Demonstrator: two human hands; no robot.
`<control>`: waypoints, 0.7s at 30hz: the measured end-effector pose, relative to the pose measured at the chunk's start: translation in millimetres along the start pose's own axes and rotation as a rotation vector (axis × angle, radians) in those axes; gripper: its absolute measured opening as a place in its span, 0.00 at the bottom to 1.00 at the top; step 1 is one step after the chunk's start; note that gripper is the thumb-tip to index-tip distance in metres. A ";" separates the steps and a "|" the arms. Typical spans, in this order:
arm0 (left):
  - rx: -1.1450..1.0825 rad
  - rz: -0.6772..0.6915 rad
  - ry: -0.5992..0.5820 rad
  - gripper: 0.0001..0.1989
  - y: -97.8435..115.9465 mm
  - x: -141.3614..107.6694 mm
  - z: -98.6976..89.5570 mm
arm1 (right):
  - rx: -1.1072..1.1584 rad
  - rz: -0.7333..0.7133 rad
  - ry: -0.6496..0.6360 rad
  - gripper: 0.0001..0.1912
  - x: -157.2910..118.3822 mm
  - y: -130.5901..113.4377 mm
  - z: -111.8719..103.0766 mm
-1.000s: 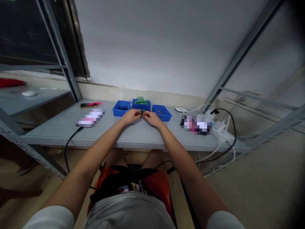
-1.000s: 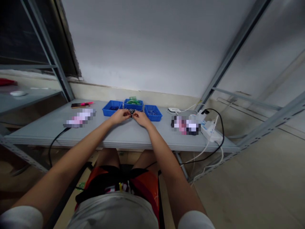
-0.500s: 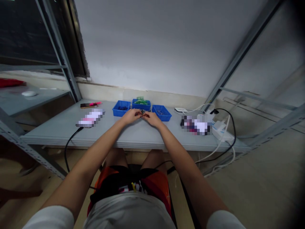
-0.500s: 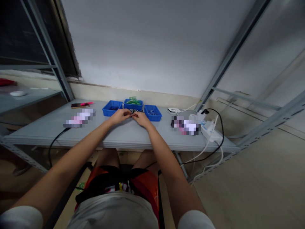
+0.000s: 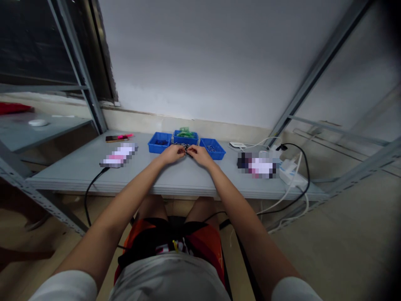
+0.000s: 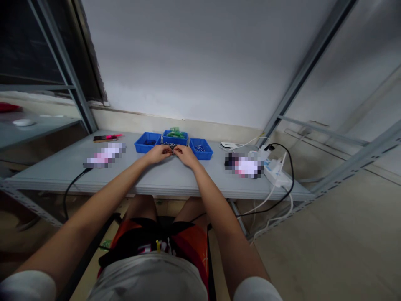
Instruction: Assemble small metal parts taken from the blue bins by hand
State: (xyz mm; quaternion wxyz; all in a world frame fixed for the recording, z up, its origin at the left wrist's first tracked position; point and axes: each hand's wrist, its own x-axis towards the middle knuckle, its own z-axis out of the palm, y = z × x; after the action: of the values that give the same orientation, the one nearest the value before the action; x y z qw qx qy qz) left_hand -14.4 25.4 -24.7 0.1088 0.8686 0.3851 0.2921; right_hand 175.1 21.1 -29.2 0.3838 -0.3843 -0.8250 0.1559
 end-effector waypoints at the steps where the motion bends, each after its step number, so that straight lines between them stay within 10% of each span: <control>1: 0.000 0.005 0.004 0.11 -0.5 0.0 0.1 | 0.003 -0.004 0.001 0.10 -0.1 -0.4 -0.1; 21: -0.017 0.119 0.082 0.11 2.8 0.9 -1.1 | -0.072 0.041 -0.114 0.09 -2.2 1.6 1.0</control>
State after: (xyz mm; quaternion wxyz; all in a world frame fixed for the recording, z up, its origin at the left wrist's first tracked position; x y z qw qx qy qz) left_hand -12.9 24.2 -22.3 0.0825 0.8764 0.3343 0.3367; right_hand 176.1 20.5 -31.8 0.3186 -0.4054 -0.8426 0.1555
